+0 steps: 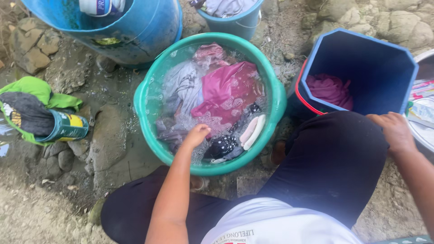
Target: The person hand-washes clothes by scrubbing them in a water-filled basin, wringing each piece by hand, and placing the washed items into a bin.
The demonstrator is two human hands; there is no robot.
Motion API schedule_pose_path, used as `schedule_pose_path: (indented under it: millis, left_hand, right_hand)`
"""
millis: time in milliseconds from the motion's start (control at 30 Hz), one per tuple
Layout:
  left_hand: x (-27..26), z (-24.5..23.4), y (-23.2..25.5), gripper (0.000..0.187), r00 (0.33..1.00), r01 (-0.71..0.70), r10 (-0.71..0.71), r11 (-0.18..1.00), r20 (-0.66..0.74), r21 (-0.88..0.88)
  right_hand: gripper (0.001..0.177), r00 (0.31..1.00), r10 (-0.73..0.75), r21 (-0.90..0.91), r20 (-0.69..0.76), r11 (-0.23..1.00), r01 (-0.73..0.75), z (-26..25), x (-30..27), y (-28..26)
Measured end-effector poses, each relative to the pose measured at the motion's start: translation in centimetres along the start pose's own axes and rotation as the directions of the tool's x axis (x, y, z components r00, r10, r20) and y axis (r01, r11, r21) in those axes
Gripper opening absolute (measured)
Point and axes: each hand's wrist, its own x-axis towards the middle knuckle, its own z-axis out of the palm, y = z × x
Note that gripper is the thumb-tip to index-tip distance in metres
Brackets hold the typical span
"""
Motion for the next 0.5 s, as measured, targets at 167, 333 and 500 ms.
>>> schedule_pose_path:
  millis: [167, 333, 500]
  left_hand:
    - [-1.9, -0.5, 3.2, 0.039, 0.996, 0.056, -0.063, 0.994, 0.069, 0.094]
    - [-2.4, -1.1, 3.7, 0.039, 1.000, -0.019, 0.019, 0.990, 0.002, 0.142]
    - [-2.2, -0.9, 3.1, 0.038, 0.999, 0.044, -0.038, 0.983, -0.038, 0.178]
  right_hand:
    - [0.021, 0.991, 0.010, -0.112, -0.133, 0.993, -0.025, 0.5, 2.8, 4.8]
    - [0.017, 0.952, 0.026, 0.001, -0.305, 1.000, -0.027, 0.1, 5.7, 6.2]
    - [0.032, 0.983, 0.051, 0.056, -0.174, 0.998, -0.042, 5.2, 4.1, 10.8]
